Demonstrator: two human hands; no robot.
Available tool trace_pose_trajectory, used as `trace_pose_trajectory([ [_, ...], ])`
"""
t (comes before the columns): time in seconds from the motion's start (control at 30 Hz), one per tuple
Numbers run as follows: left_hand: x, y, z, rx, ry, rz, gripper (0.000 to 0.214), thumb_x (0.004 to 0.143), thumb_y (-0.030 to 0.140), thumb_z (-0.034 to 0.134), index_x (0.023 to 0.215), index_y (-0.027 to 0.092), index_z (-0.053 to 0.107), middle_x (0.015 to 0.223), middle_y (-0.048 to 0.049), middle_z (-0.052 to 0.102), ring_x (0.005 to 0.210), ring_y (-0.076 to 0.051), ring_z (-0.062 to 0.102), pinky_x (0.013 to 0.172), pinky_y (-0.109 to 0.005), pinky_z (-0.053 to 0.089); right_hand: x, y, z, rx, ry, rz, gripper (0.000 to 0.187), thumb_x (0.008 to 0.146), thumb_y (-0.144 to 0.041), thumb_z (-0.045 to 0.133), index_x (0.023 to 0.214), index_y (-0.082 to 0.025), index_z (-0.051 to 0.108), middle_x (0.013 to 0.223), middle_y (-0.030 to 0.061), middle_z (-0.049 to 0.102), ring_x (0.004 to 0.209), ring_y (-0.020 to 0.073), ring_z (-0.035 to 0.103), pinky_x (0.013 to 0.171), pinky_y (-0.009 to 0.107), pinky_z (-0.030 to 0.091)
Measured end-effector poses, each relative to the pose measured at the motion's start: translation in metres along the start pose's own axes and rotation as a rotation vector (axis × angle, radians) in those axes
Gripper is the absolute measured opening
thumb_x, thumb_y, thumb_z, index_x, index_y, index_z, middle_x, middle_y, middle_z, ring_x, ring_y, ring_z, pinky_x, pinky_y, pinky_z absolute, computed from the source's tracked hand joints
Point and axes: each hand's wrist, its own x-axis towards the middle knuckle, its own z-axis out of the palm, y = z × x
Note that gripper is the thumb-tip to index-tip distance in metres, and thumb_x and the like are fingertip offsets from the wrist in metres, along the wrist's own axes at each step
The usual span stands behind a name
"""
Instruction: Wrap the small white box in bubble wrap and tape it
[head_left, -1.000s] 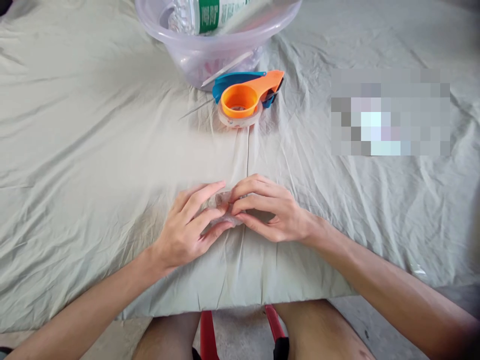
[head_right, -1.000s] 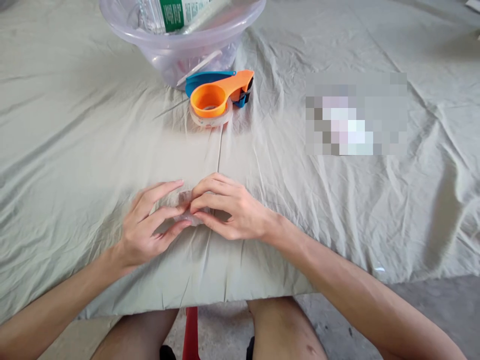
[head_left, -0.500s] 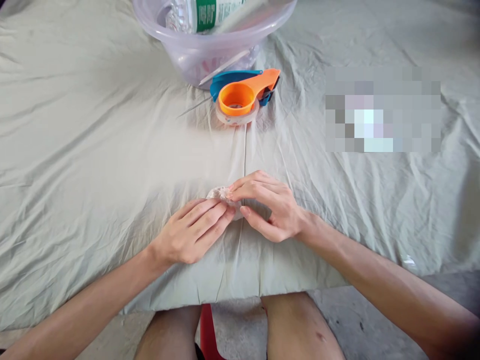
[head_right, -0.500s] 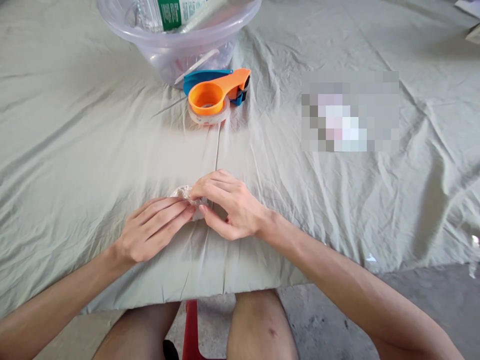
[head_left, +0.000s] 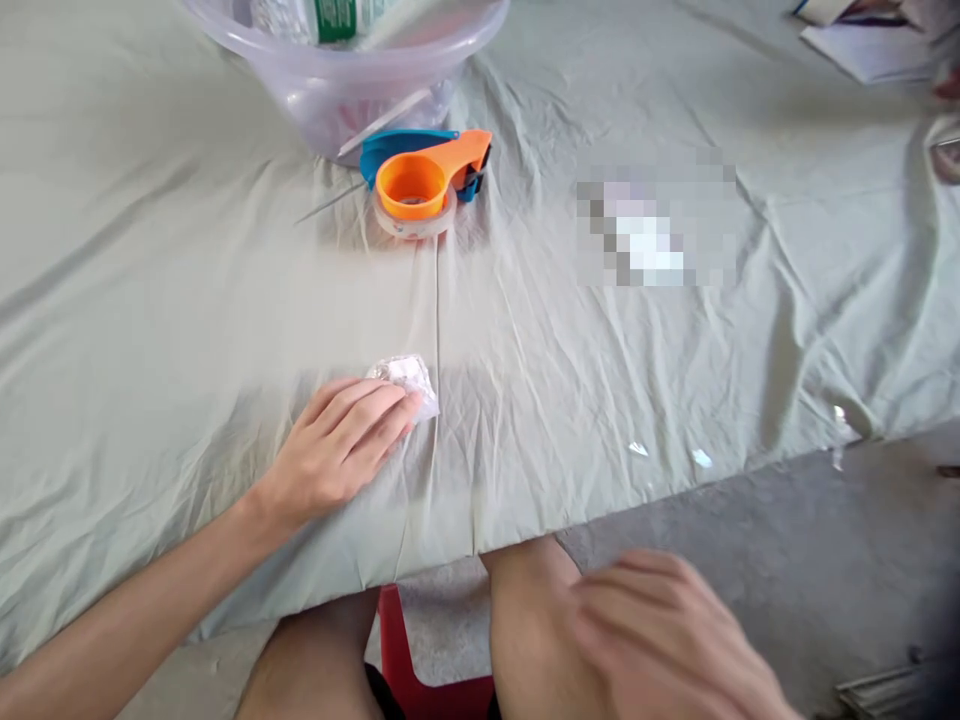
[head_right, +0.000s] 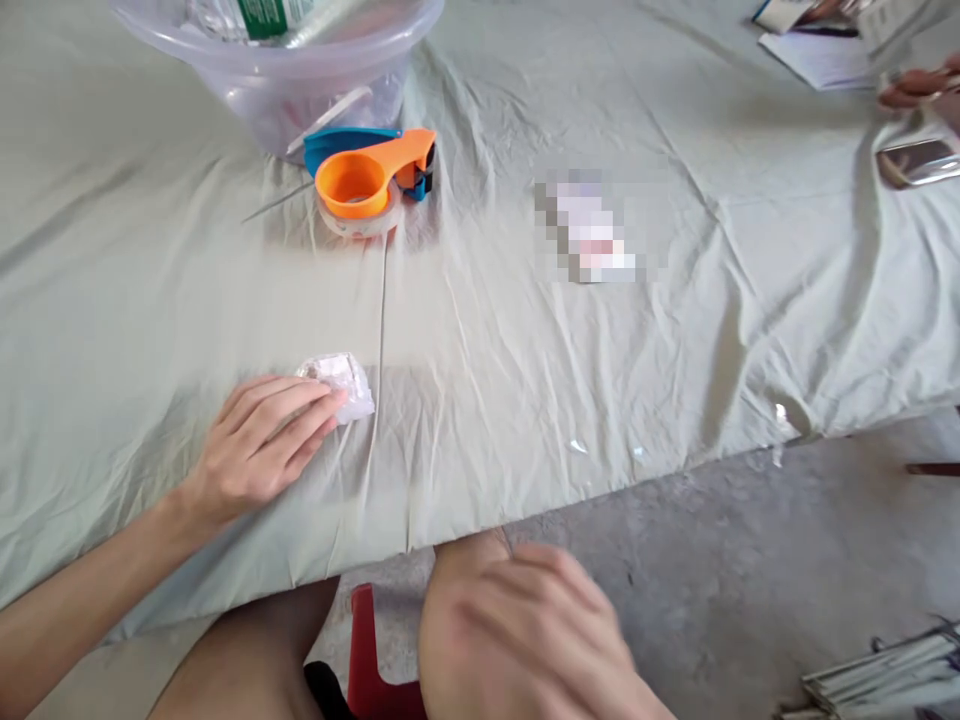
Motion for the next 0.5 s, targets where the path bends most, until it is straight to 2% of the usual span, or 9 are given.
trace_pose_trajectory([
  [0.03, 0.0, 0.0, 0.0, 0.002, 0.007, -0.003, 0.026, 0.104, 0.003, 0.079, 0.13, 0.004, 0.076, 0.112, -0.0135, 0.084, 0.103, -0.025, 0.081, 0.093, -0.041, 0.066, -0.02, 0.011, -0.003, -0.063, 0.158, 0.022, 0.039, 0.106, -0.014, 0.06, 0.129, -0.037, 0.082, 0.09, -0.0008, 0.085, 0.071, 0.0229, 0.082, 0.064, 0.039, 0.069],
  [0.07, 0.0, 0.0, 0.0, 0.002, 0.015, -0.004, 0.025, 0.104, 0.004, 0.079, 0.129, 0.005, 0.077, 0.112, -0.0137, 0.084, 0.103, -0.025, 0.081, 0.093, -0.041, 0.066, -0.036, 0.025, -0.006, -0.172, 0.361, 0.179, 0.043, 0.104, -0.012, 0.064, 0.132, -0.04, 0.082, 0.093, 0.0008, 0.085, 0.071, 0.0245, 0.081, 0.057, 0.039, 0.064],
  [0.1, -0.001, -0.001, 0.001, 0.0, 0.023, -0.005, 0.025, 0.105, 0.005, 0.079, 0.13, 0.005, 0.076, 0.113, -0.0139, 0.084, 0.104, -0.026, 0.081, 0.093, -0.041, 0.067, -0.048, 0.04, -0.009, -0.263, 0.465, 0.295, 0.045, 0.102, -0.013, 0.071, 0.136, -0.04, 0.082, 0.101, 0.0031, 0.086, 0.073, 0.0255, 0.081, 0.056, 0.039, 0.063],
  [0.13, -0.001, -0.001, 0.001, -0.004, 0.029, -0.005, 0.026, 0.105, 0.006, 0.079, 0.131, 0.006, 0.076, 0.114, -0.0142, 0.084, 0.106, -0.026, 0.082, 0.094, -0.041, 0.067, -0.057, 0.053, -0.014, -0.342, 0.487, 0.389, 0.045, 0.101, -0.015, 0.075, 0.138, -0.04, 0.082, 0.109, 0.0046, 0.086, 0.075, 0.0259, 0.081, 0.062, 0.041, 0.066],
  [0.17, -0.002, -0.002, 0.002, -0.01, 0.03, -0.005, 0.028, 0.106, 0.007, 0.078, 0.134, 0.007, 0.075, 0.115, -0.0141, 0.084, 0.108, -0.026, 0.082, 0.095, -0.041, 0.068, -0.062, 0.065, -0.019, -0.398, 0.451, 0.454, 0.046, 0.103, -0.019, 0.076, 0.143, -0.04, 0.08, 0.119, 0.0064, 0.087, 0.08, 0.0272, 0.083, 0.07, 0.044, 0.069],
  [0.23, -0.005, -0.003, 0.003, -0.021, 0.032, -0.006, 0.033, 0.107, 0.009, 0.077, 0.14, 0.01, 0.074, 0.118, -0.0133, 0.084, 0.111, -0.026, 0.083, 0.095, -0.041, 0.069, -0.064, 0.081, -0.031, -0.42, 0.248, 0.501, 0.057, 0.108, -0.024, 0.071, 0.162, -0.044, 0.066, 0.139, 0.0099, 0.084, 0.101, 0.0326, 0.087, 0.088, 0.052, 0.073],
  [0.33, -0.008, -0.004, 0.005, -0.041, 0.038, -0.007, 0.038, 0.105, 0.008, 0.079, 0.142, 0.01, 0.073, 0.119, -0.0134, 0.084, 0.109, -0.027, 0.084, 0.092, -0.04, 0.068, -0.051, 0.09, -0.046, -0.327, -0.04, 0.508, 0.073, 0.115, -0.022, 0.058, 0.178, -0.053, 0.039, 0.16, 0.0114, 0.075, 0.143, 0.0376, 0.077, 0.114, 0.059, 0.067],
  [0.4, -0.009, -0.005, 0.005, -0.049, 0.047, -0.011, 0.041, 0.103, 0.007, 0.08, 0.144, 0.011, 0.073, 0.118, -0.0128, 0.084, 0.108, -0.028, 0.084, 0.09, -0.039, 0.068, -0.038, 0.093, -0.05, -0.288, -0.131, 0.501, 0.064, 0.117, -0.025, 0.054, 0.175, -0.05, 0.044, 0.159, 0.0111, 0.076, 0.149, 0.0381, 0.074, 0.118, 0.061, 0.065],
  [0.5, -0.009, -0.006, 0.006, -0.052, 0.05, -0.017, 0.045, 0.104, 0.007, 0.079, 0.147, 0.014, 0.073, 0.118, -0.0111, 0.085, 0.107, -0.027, 0.084, 0.09, -0.039, 0.068, -0.02, 0.101, -0.047, -0.284, -0.217, 0.484, 0.044, 0.118, -0.036, 0.051, 0.16, -0.034, 0.065, 0.144, 0.0127, 0.082, 0.131, 0.0384, 0.082, 0.106, 0.059, 0.07],
])
